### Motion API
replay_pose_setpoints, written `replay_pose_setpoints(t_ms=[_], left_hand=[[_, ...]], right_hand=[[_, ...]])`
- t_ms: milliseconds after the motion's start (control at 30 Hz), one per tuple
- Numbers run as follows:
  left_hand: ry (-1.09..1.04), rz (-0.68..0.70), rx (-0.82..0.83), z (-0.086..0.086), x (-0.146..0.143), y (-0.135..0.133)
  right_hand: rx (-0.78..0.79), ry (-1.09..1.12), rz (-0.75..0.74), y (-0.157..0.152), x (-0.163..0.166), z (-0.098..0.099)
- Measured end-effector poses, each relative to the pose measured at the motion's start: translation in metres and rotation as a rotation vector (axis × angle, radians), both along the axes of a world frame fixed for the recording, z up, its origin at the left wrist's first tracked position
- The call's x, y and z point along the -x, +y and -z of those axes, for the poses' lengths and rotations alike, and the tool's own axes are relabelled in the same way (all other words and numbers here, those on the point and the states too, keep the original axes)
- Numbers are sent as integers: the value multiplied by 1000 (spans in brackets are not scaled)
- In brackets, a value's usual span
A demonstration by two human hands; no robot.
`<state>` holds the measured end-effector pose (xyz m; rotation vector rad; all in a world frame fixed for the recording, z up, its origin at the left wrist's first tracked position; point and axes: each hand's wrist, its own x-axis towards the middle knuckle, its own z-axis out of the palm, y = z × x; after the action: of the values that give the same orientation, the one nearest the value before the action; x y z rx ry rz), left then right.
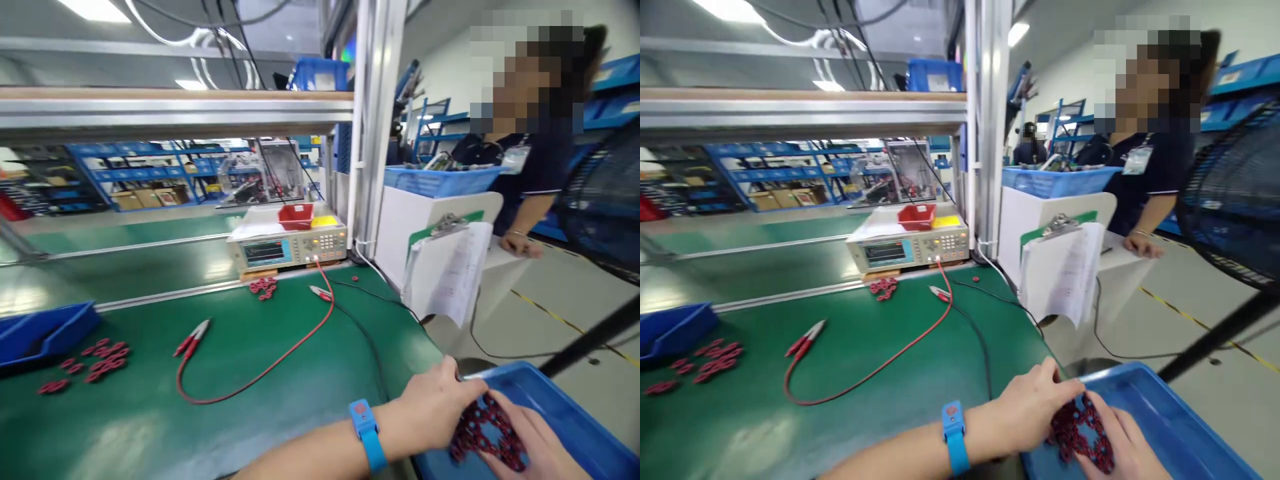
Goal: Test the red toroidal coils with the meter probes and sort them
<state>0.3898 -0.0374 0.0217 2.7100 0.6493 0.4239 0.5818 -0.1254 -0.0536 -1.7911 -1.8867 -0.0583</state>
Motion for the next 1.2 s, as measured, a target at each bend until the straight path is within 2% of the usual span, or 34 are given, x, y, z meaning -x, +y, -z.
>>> replay_pose_setpoints(t_ms=[167,267,367,467,567,633,667,767,900,967,1067,1200], left_hand=[[3,-256,-4,-43,88,28],[-16,-431,21,-52,154,47],[-47,-580,82,-40,224,66],[-66,-709,189,-18,288,83],[-23,-764,489,0,333,102],[-57,-791,599,5,349,115],[-85,-809,601,5,354,120],[-174,-873,482,-2,363,127],[-328,-968,294,-10,389,110],[-404,-1095,88,-7,407,95],[-277,-1268,-81,2,431,76],[1,-1379,23,11,439,66]], right_hand=[[-56,41,-202,75,91,-59],[-12,93,-323,116,165,-80],[104,115,-467,153,240,-84],[260,92,-586,189,304,-76],[596,71,-712,225,348,-65],[734,85,-752,247,366,-62],[731,108,-752,255,372,-62],[570,194,-707,271,372,-65],[311,291,-548,279,337,-67],[144,255,-391,282,312,-63],[34,134,-168,285,284,-52],[58,58,-74,284,272,-37]])
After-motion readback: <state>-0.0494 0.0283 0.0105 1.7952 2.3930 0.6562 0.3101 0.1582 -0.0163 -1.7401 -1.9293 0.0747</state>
